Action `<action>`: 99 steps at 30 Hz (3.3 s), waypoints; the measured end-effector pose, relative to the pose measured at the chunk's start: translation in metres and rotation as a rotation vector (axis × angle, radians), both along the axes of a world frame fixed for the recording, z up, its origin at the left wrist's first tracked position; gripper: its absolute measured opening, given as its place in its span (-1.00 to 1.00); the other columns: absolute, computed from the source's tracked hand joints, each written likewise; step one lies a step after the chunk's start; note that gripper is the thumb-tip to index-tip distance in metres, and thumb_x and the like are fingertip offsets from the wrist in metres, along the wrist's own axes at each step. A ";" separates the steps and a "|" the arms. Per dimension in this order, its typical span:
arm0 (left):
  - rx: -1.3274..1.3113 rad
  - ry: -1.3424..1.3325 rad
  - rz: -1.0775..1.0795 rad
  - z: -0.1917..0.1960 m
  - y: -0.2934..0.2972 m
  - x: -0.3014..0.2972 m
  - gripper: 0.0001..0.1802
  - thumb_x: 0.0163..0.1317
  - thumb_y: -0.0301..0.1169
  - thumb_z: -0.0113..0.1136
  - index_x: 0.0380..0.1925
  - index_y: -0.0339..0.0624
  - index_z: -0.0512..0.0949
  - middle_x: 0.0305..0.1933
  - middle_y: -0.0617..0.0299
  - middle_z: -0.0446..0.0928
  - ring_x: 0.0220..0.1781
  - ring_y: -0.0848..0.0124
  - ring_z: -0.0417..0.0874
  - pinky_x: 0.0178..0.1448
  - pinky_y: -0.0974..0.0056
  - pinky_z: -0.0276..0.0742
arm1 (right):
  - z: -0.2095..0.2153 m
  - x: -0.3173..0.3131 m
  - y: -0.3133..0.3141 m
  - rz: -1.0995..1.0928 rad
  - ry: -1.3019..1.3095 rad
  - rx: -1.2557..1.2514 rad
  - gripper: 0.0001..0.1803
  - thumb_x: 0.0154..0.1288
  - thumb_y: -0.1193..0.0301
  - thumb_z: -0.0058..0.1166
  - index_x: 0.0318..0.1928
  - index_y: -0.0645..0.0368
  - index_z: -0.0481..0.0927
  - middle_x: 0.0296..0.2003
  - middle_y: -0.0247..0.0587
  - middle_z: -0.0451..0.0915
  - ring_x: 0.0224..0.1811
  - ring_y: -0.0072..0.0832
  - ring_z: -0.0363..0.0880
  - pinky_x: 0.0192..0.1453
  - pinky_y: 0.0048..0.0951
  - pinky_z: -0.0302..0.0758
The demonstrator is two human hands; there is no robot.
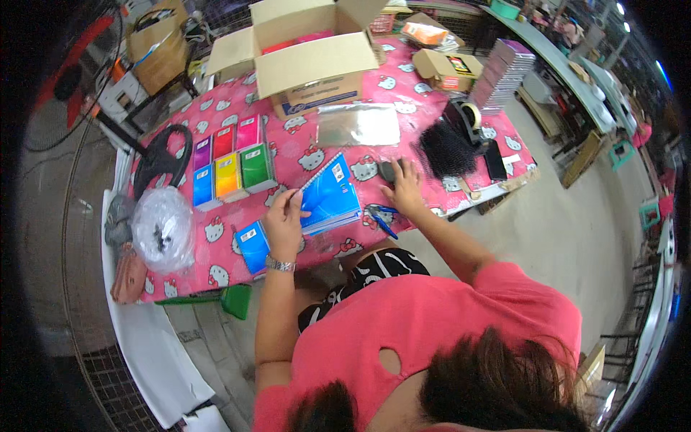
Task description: The person assembles small notebooks by hand, sliding a metal spiral binding through the pre-punched holes of a blue cover and pages.
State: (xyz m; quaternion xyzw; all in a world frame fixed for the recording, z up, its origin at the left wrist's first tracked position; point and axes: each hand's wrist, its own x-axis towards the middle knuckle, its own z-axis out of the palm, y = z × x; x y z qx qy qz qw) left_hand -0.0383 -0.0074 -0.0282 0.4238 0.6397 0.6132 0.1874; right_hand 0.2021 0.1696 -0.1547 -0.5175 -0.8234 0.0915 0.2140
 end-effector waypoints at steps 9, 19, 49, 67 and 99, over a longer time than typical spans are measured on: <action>0.054 0.204 0.041 0.001 0.003 0.005 -0.71 0.38 -0.24 0.13 -0.11 -0.26 0.58 -0.31 0.17 0.60 -0.49 0.45 0.68 -0.46 0.40 0.56 | -0.008 0.026 -0.083 0.269 -0.177 -0.107 -0.27 0.21 0.12 0.18 0.30 0.20 0.30 0.28 0.09 0.30 0.32 0.04 0.25 0.39 0.00 0.14; -0.012 0.107 0.010 -0.001 0.005 0.004 -0.79 0.27 -0.41 0.23 -0.16 -0.29 0.59 -0.47 0.18 0.61 -0.49 0.48 0.67 -0.44 0.39 0.60 | 0.153 -0.045 -0.111 0.555 0.520 0.080 -0.41 0.09 0.29 0.29 0.17 0.11 0.49 0.01 -0.08 0.47 0.08 -0.17 0.39 0.21 -0.14 0.27; -0.908 0.900 0.149 0.036 -0.048 -0.103 -0.83 0.15 -0.42 0.04 -0.31 -0.13 0.61 -0.16 0.01 0.64 -0.08 -0.03 0.62 0.00 -0.09 0.48 | 0.020 0.020 -0.045 0.282 -0.137 -0.184 -0.37 0.05 0.28 0.30 0.15 0.15 0.43 -0.06 0.05 0.52 0.05 0.00 0.49 0.14 -0.11 0.43; -0.797 0.480 0.246 -0.151 -0.110 -0.140 -0.34 0.22 -0.24 0.20 0.35 0.26 0.28 0.49 -0.10 0.06 0.46 -0.04 0.19 0.42 0.01 0.27 | 0.010 0.057 0.109 -0.100 -0.523 0.179 -0.80 0.25 0.35 -0.05 -0.22 0.13 0.60 -0.17 -0.13 0.54 -0.10 -0.21 0.58 -0.08 -0.17 0.56; -0.025 1.003 -0.304 0.025 -0.002 0.017 -0.81 0.07 -0.46 0.11 -0.27 -0.13 0.56 -0.27 0.16 0.56 -0.16 0.24 0.58 -0.10 0.13 0.50 | 0.148 -0.014 -0.042 0.746 0.446 -0.148 -0.68 0.17 0.53 0.17 -0.02 0.12 0.64 -0.20 -0.12 0.59 -0.11 -0.26 0.58 -0.01 -0.34 0.50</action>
